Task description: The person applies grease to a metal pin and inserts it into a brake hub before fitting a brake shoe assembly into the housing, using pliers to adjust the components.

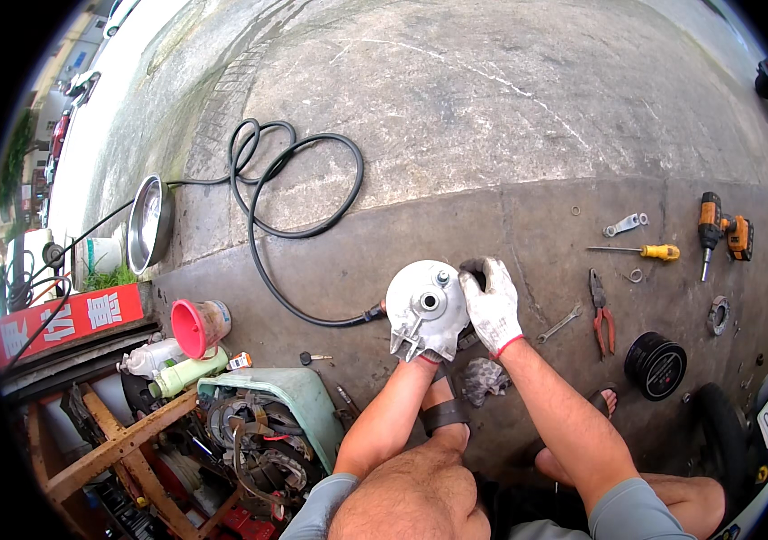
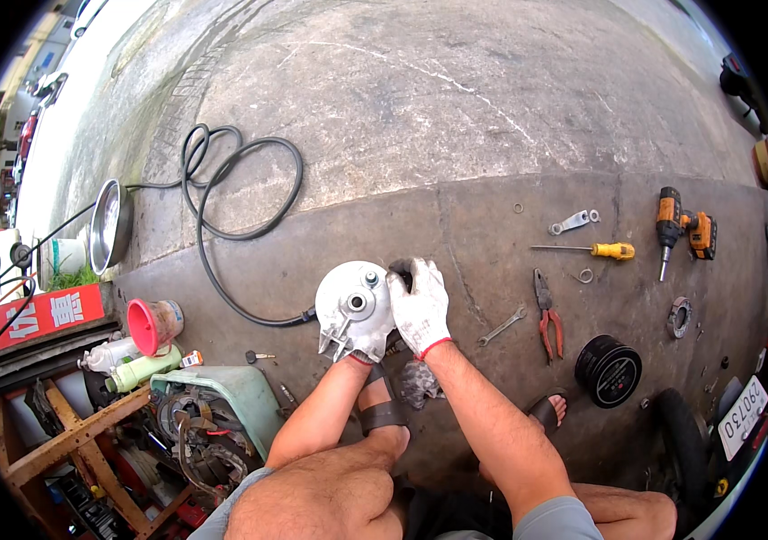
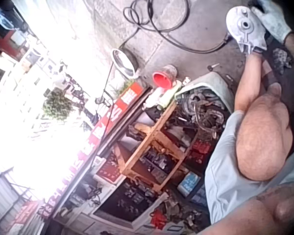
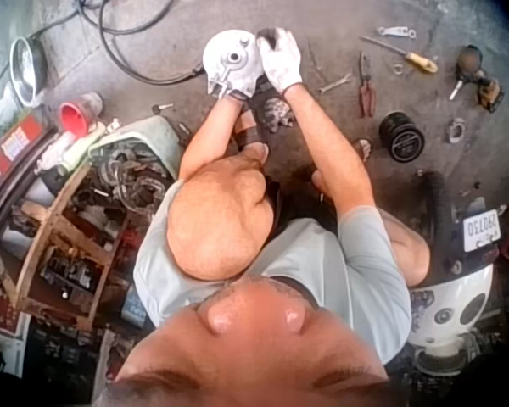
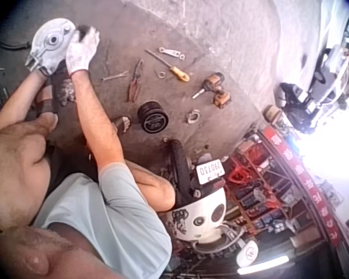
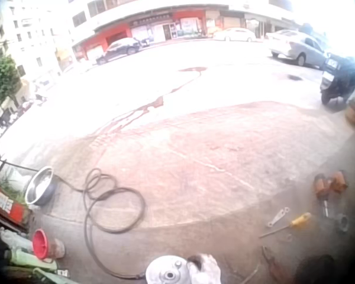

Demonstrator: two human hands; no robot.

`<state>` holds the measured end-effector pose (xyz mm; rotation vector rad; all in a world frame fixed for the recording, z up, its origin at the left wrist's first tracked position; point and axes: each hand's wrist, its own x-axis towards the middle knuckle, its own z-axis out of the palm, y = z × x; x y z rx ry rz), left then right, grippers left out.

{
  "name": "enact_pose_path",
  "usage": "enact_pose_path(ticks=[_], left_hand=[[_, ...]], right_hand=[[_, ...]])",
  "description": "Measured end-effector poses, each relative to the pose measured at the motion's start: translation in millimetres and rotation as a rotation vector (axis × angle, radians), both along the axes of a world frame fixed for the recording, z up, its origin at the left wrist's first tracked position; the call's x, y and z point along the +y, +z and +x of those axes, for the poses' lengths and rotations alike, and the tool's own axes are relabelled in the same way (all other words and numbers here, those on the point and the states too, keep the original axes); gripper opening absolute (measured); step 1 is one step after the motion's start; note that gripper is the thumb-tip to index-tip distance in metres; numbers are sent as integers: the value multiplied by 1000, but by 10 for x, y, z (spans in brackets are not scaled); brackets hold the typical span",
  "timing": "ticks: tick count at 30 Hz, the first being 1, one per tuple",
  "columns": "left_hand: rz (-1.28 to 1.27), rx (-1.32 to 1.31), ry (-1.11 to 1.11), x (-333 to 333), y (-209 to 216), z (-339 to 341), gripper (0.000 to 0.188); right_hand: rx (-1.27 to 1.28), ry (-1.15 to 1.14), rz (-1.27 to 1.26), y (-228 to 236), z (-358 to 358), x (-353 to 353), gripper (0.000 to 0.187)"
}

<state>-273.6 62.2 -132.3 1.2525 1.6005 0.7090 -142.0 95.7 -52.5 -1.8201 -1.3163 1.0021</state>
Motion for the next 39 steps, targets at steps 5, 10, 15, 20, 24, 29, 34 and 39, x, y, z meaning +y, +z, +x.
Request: enact_pose_path(ticks=[5, 10, 15, 20, 24, 29, 34, 39], left_hand=[[28, 77, 2, -22, 124, -33, 77], [76, 500, -120, 110, 601, 209, 45], [74, -266, 148, -123, -167, -140, 53], [-116, -798, 271, -41, -135, -222, 50], [-381, -1468, 546, 90, 42, -222, 59], [-415, -1596, 650, 31, -18, -237, 62], [-425, -1539, 696, -31, 100, -291, 59], [-489, -1391, 627, -40, 325, -279, 55]], right_hand=[[37, 3, -15, 107, -34, -5, 15], [6, -9, -29, 64, 69, -30, 15], [-4, 49, 12, 170, -86, -83, 21], [-3, -70, -10, 221, -145, -296, 37], [255, -144, -247, -59, -195, -616, 43], [590, -59, -431, -49, -358, -694, 35], [844, -124, -479, 32, -324, -660, 29], [909, -124, -419, 105, -235, -659, 25]])
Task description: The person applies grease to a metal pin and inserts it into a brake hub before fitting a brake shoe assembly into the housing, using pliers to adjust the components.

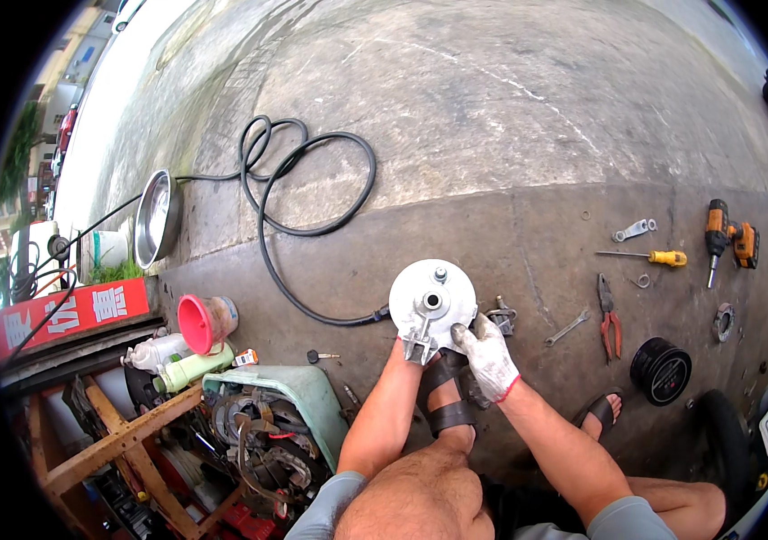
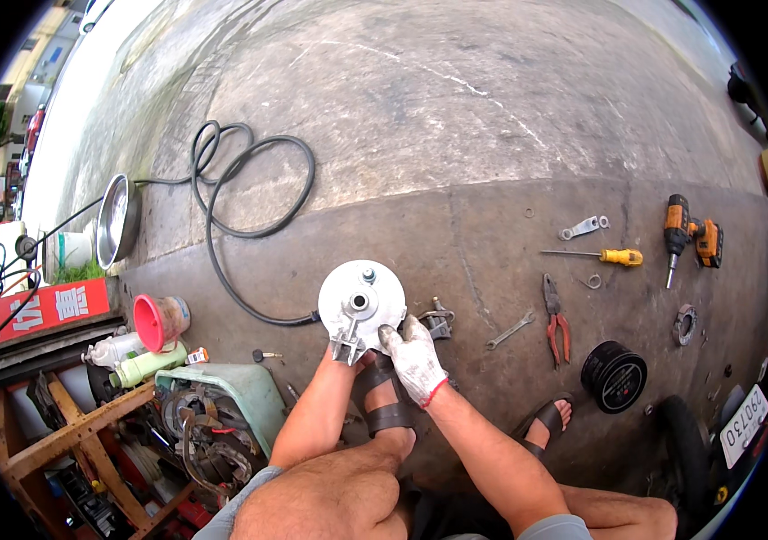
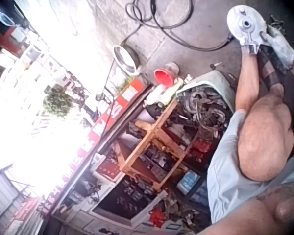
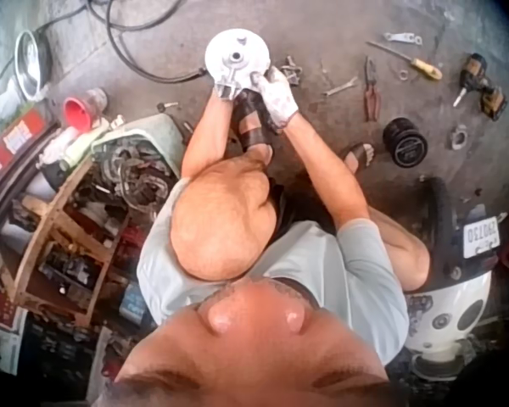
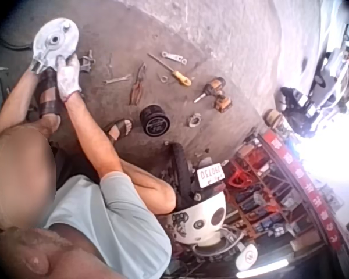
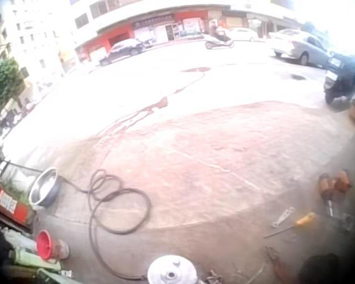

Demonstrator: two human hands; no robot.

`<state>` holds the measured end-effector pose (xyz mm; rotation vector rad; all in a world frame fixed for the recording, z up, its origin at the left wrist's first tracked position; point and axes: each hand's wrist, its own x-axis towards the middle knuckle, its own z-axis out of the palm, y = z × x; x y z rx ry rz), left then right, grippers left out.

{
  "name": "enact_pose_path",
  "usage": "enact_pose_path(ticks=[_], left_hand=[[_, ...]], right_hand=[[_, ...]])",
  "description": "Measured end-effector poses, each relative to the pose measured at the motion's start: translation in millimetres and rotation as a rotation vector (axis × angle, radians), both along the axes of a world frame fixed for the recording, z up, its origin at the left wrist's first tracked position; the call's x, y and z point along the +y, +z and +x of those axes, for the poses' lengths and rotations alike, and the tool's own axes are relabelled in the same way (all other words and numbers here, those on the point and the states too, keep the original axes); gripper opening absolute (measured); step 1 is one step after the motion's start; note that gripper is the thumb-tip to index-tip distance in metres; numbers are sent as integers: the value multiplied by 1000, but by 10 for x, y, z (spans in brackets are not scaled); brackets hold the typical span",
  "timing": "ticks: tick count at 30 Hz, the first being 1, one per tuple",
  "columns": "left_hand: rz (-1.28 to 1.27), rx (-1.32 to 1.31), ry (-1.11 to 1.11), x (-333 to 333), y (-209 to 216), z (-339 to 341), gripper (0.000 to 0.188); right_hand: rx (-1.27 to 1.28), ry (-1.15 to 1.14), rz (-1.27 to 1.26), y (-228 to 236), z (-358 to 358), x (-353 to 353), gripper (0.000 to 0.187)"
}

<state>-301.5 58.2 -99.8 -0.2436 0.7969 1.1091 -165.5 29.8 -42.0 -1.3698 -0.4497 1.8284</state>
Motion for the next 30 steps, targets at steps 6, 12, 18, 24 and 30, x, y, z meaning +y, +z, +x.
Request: enact_pose_path(ticks=[6, 12, 18, 24, 30], left_hand=[[141, -318, 20, -18, -197, -57, 56], [97, -197, -62, -38, -283, -94, 50], [22, -152, -72, 26, -42, -70, 46], [26, -95, -94, 112, 185, 3, 45], [0, -46, -65, 126, 72, -9, 45]], right_hand=[[22, 15, -18, 16, 28, -29, 27], [24, -21, 0, 59, 36, -25, 25], [-144, 114, 43, -98, 67, -37, 25], [-107, 114, 82, -136, 119, 45, 28], [-42, 133, 50, -61, 146, 82, 33]])
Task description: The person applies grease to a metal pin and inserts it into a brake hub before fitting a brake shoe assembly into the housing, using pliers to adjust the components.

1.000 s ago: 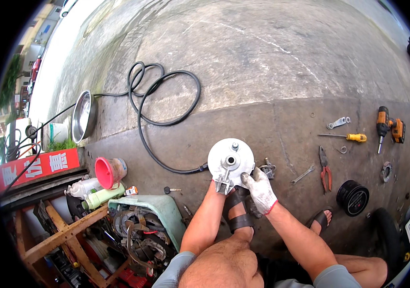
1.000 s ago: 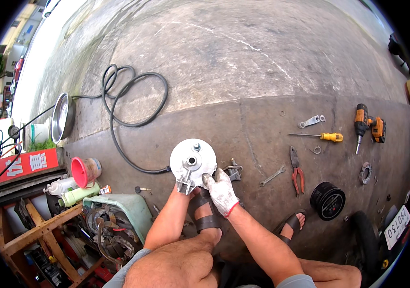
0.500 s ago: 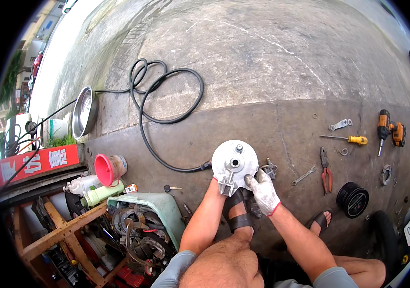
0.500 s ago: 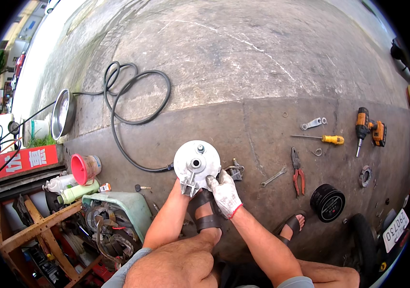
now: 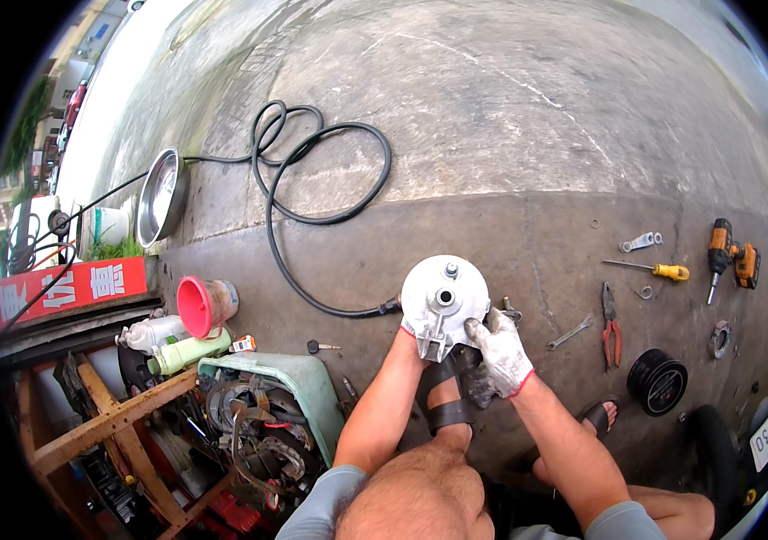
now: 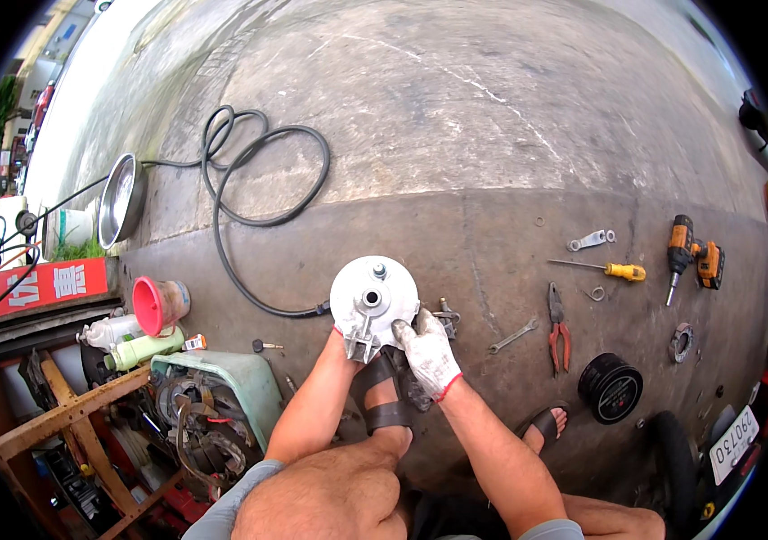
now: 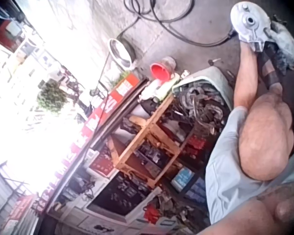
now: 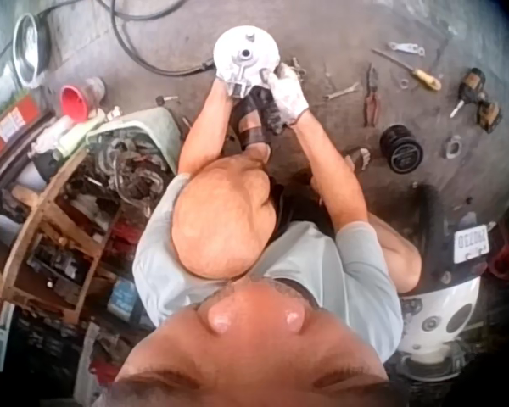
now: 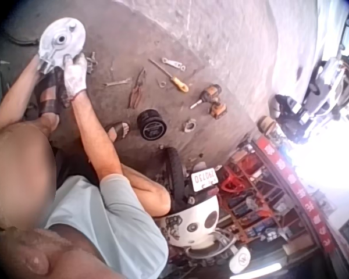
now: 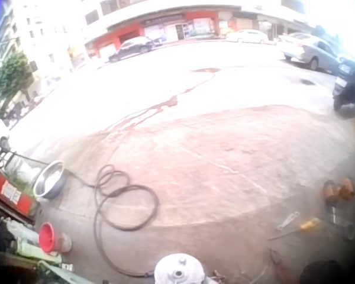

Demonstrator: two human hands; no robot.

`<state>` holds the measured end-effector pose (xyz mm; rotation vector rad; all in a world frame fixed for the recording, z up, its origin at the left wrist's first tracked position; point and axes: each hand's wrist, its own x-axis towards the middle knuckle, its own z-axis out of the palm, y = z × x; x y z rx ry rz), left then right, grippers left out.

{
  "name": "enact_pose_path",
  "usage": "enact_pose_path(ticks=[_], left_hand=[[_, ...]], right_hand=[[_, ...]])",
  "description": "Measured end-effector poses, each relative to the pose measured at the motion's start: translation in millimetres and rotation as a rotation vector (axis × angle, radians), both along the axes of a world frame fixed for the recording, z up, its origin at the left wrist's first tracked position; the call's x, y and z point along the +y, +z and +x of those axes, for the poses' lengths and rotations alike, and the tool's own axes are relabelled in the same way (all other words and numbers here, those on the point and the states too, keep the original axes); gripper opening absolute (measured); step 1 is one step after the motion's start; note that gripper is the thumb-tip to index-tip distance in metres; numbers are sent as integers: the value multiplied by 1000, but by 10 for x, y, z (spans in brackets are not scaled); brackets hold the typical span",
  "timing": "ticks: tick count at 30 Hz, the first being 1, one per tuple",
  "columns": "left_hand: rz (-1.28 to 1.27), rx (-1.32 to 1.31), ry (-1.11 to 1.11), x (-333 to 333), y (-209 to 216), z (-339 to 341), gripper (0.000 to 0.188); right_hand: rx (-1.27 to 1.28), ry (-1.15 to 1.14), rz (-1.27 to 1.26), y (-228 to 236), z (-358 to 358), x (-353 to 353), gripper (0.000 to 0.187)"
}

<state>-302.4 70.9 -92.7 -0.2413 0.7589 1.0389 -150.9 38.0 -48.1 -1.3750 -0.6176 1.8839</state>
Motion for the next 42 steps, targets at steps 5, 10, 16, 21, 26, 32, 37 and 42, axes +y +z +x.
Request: enact_pose_path(ticks=[5, 10, 16, 21, 26, 32, 37, 42], left_hand=[[16, -8, 1, -50, -121, -41, 57], [36, -9, -12, -54, -267, -46, 58], [48, 25, -25, -55, -406, -89, 58], [43, 78, -34, -53, -325, -34, 52], [33, 21, -6, -6, -127, 9, 45], [194, -320, 1, -72, -591, -37, 63], [293, -332, -39, -61, -707, 11, 91], [229, -326, -42, -39, -735, -39, 113]], right_hand=[[-1, 9, 6, -35, -3, -17, 35], [8, 11, 28, -60, 38, -26, 35], [35, 18, 25, 4, 53, -17, 36], [54, 20, 20, 20, 89, -21, 38], [33, 31, -14, 33, 128, -17, 41], [-39, 46, 19, 42, 98, -7, 40], [-50, 38, -50, -19, 130, -26, 40], [-13, 27, -53, -22, 115, -13, 40]])
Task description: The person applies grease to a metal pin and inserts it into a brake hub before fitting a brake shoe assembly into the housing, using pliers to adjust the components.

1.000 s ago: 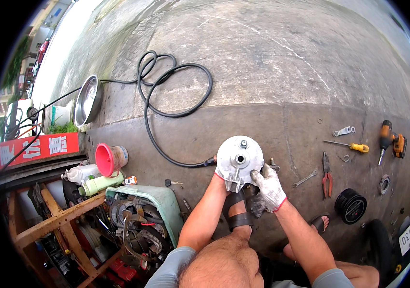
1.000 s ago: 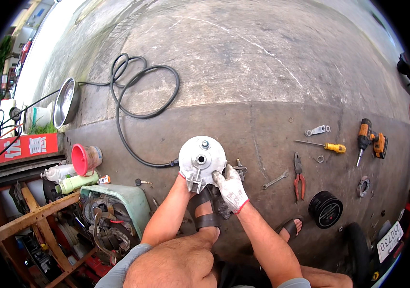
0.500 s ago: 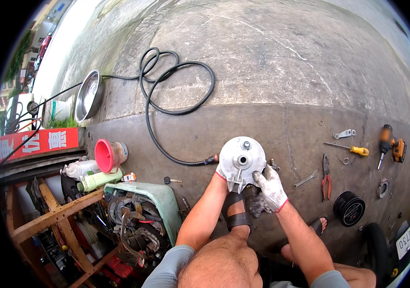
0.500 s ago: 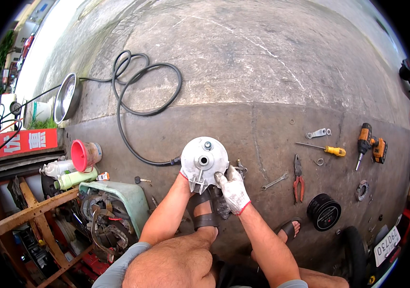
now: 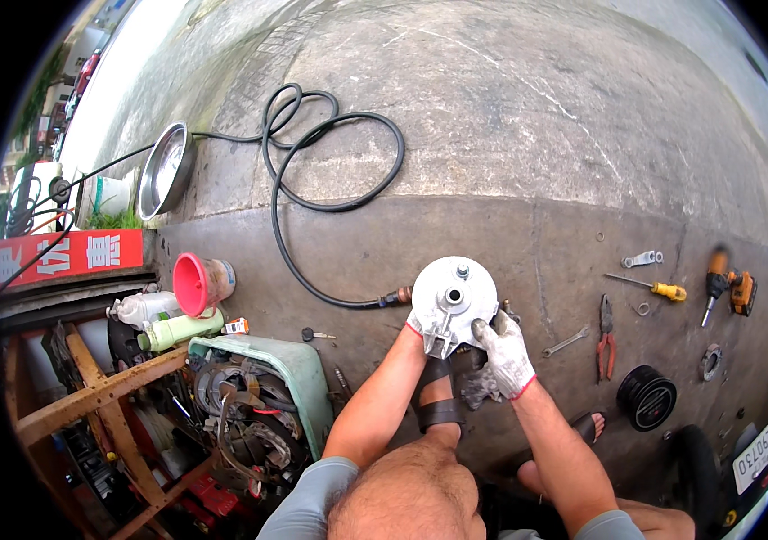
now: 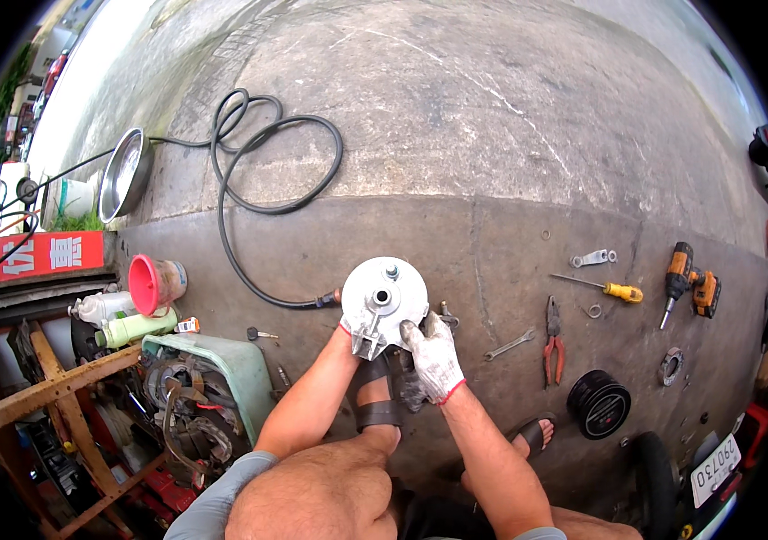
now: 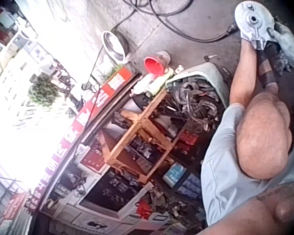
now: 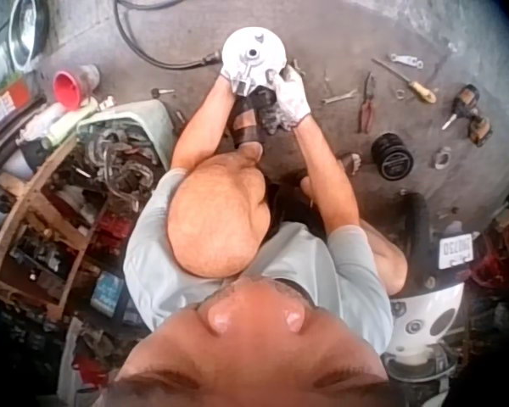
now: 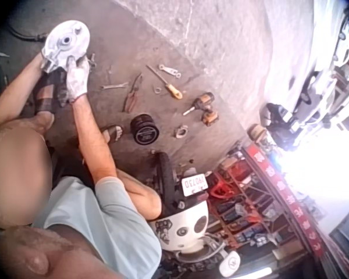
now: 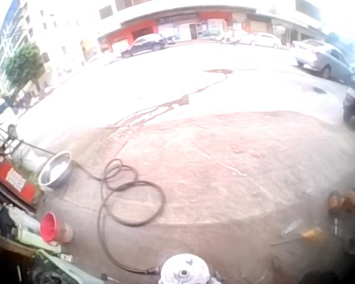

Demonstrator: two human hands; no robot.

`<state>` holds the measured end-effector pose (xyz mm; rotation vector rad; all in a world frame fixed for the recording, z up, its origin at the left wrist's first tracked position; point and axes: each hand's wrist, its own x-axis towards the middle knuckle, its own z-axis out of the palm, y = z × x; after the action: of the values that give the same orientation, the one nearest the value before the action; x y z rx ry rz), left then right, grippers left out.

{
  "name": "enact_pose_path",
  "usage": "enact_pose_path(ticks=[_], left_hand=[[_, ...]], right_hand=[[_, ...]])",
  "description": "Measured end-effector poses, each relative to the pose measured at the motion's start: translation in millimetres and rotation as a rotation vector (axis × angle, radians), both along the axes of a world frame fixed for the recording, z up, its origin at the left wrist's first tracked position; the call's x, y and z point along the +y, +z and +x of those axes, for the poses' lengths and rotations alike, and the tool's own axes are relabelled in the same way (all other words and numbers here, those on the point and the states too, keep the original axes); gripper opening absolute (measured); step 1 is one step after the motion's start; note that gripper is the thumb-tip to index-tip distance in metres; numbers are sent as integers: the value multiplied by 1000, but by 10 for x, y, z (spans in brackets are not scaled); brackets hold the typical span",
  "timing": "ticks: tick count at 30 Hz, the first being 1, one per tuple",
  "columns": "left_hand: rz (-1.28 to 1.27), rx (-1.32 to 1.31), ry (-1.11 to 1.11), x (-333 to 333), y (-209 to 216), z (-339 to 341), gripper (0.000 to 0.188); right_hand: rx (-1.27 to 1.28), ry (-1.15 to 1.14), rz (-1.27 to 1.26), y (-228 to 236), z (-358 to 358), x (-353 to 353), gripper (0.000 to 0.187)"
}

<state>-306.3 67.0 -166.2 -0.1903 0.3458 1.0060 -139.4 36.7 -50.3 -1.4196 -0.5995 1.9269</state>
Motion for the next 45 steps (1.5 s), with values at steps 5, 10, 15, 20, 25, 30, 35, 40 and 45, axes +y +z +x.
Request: enact_pose_path(ticks=[5, 10, 15, 20, 25, 30, 35, 40, 45], left_hand=[[-66, 326, -43, 25, 188, 132, 104], [5, -68, 28, -56, 14, 44, 78], [-35, 10, -10, -40, -61, 7, 68], [-8, 33, -11, -30, 97, -12, 57], [-152, 429, -53, 156, 854, 156, 43], [63, 982, -37, 331, 1010, 273, 24], [194, 1015, -104, 383, 1300, 413, 22], [269, 1111, -156, 397, 1416, 481, 20], [284, 1237, -175, 408, 1503, 557, 17]], right_hand=[[7, -18, -8, -5, 26, 13, 40], [39, -23, -1, 2, 4, -2, 43], [49, -41, -37, 84, -21, 12, 45], [88, -29, -12, 52, 3, 2, 46], [246, -61, -120, -66, 238, -9, 48], [578, -264, -346, -62, 367, 13, 40], [795, -236, -449, -155, 639, -49, 33], [840, -120, -345, -111, 606, -21, 41], [997, -98, -310, -171, 605, -23, 47]])
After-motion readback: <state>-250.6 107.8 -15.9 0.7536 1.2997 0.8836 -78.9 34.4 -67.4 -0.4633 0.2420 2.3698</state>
